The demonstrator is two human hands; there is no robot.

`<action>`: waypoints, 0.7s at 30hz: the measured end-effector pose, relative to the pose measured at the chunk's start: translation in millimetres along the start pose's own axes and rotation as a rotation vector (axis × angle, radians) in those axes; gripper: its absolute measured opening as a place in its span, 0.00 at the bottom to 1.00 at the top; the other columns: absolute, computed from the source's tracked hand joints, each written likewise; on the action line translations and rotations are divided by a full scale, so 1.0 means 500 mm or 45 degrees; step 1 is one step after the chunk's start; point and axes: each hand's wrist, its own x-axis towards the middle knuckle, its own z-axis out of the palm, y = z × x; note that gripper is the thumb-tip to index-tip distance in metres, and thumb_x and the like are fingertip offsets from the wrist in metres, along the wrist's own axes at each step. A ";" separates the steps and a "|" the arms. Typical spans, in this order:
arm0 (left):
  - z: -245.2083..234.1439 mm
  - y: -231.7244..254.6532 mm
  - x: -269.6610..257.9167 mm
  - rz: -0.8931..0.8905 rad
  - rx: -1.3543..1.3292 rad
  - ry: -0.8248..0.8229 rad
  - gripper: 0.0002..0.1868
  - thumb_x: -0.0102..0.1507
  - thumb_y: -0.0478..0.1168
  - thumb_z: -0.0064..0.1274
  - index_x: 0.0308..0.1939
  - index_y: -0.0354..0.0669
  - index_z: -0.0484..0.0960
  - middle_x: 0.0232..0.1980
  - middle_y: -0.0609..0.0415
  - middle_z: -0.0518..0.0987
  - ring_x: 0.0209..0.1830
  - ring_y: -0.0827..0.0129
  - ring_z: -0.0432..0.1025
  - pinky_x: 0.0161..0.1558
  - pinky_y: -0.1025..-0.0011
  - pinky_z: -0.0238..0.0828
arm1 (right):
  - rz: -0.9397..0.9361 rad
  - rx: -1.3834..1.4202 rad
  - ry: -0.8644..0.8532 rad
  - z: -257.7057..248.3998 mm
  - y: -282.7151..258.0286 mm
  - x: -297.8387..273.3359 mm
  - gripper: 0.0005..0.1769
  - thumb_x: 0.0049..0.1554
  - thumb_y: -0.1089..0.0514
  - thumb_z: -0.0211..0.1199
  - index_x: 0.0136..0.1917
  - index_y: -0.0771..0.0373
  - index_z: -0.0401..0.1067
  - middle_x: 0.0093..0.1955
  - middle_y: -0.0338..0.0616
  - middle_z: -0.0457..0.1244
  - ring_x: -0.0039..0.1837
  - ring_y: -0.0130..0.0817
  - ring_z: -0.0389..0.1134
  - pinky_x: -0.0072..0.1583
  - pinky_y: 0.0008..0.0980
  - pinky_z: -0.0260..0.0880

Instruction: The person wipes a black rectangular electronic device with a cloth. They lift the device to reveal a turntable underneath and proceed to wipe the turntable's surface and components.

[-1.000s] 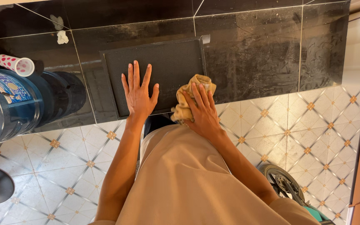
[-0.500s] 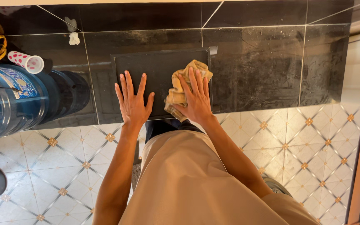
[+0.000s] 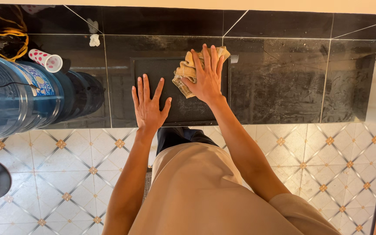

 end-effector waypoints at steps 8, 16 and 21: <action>-0.003 -0.001 -0.003 0.017 -0.038 0.021 0.35 0.69 0.55 0.53 0.79 0.58 0.64 0.83 0.34 0.46 0.84 0.43 0.40 0.79 0.45 0.33 | -0.095 0.018 -0.255 -0.039 -0.044 -0.125 0.63 0.49 0.30 0.71 0.84 0.53 0.41 0.85 0.59 0.29 0.84 0.60 0.25 0.78 0.69 0.27; -0.004 0.000 0.004 0.037 -0.034 0.029 0.35 0.68 0.55 0.53 0.79 0.57 0.64 0.83 0.32 0.46 0.84 0.41 0.40 0.78 0.41 0.32 | -0.124 0.142 -0.238 -0.060 -0.077 -0.271 0.61 0.45 0.36 0.75 0.82 0.52 0.49 0.86 0.54 0.33 0.86 0.58 0.30 0.79 0.68 0.33; -0.001 -0.004 0.005 0.053 -0.050 0.041 0.35 0.68 0.54 0.53 0.78 0.56 0.64 0.83 0.31 0.46 0.83 0.40 0.42 0.78 0.40 0.33 | -0.097 0.153 -0.223 -0.058 -0.075 -0.242 0.60 0.45 0.37 0.76 0.82 0.54 0.49 0.85 0.58 0.32 0.85 0.59 0.29 0.78 0.68 0.31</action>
